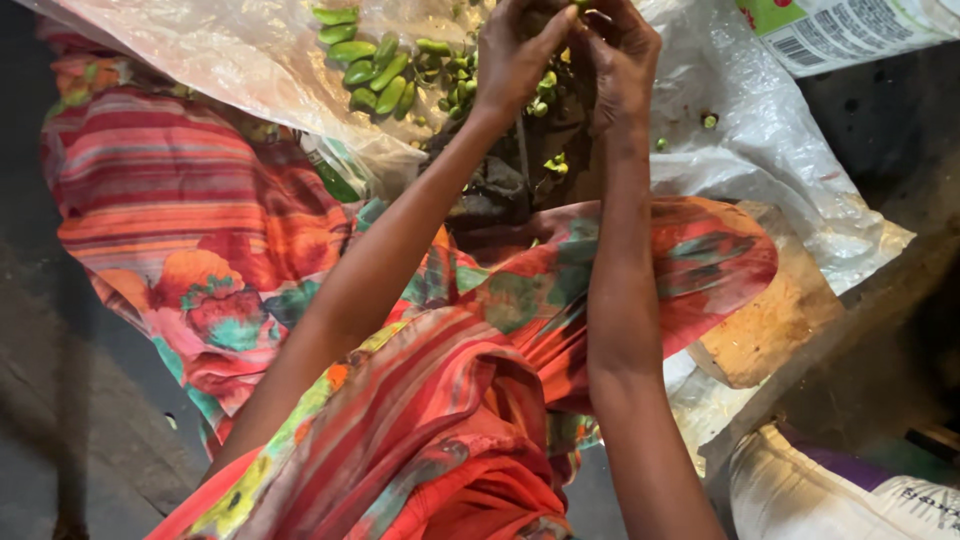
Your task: The person sits on the floor and uses a traditional vertical blade tool to cut the ends off small green vegetables. They pick up each vegetable, place it on the blade, and push it down to trim the ends, then place the trimmed vegetable into a nearby container.
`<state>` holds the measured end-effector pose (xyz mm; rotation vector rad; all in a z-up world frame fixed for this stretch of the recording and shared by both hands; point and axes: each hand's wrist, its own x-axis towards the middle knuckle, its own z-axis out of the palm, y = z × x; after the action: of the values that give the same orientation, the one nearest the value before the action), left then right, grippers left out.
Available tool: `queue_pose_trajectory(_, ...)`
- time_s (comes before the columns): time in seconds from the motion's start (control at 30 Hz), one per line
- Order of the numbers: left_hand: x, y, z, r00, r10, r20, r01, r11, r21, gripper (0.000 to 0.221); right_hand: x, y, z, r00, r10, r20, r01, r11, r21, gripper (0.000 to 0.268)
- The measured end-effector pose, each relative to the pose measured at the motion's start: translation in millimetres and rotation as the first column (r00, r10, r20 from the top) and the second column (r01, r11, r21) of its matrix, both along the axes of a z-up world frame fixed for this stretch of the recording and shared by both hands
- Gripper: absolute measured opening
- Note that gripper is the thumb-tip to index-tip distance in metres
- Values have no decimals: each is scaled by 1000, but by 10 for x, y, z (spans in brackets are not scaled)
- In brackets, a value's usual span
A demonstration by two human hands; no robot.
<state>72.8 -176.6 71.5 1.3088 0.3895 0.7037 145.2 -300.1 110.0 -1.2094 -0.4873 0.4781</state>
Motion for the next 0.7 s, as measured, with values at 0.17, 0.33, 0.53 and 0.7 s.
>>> queue_pose_trajectory(0.17,92,52,87,997,20,74,-17,999,-31,23,152,-16,-34,999,-22,-25,23,998,55,19)
queue_pose_trajectory(0.33,192,96,-220,999,51,6,-51,997,59,21,376,52,-373,998,-24,57,8,964,265,18)
queue_pose_trajectory(0.53,297,67,-735,991,-83,102,124,853,-507,20,374,76,-893,970,-141,-197,191,945,266,33)
queue_pose_trajectory(0.7,202,85,-560,988,-122,-94,42,800,-598,24,233,92,-787,991,-125,-38,116,977,-177,23)
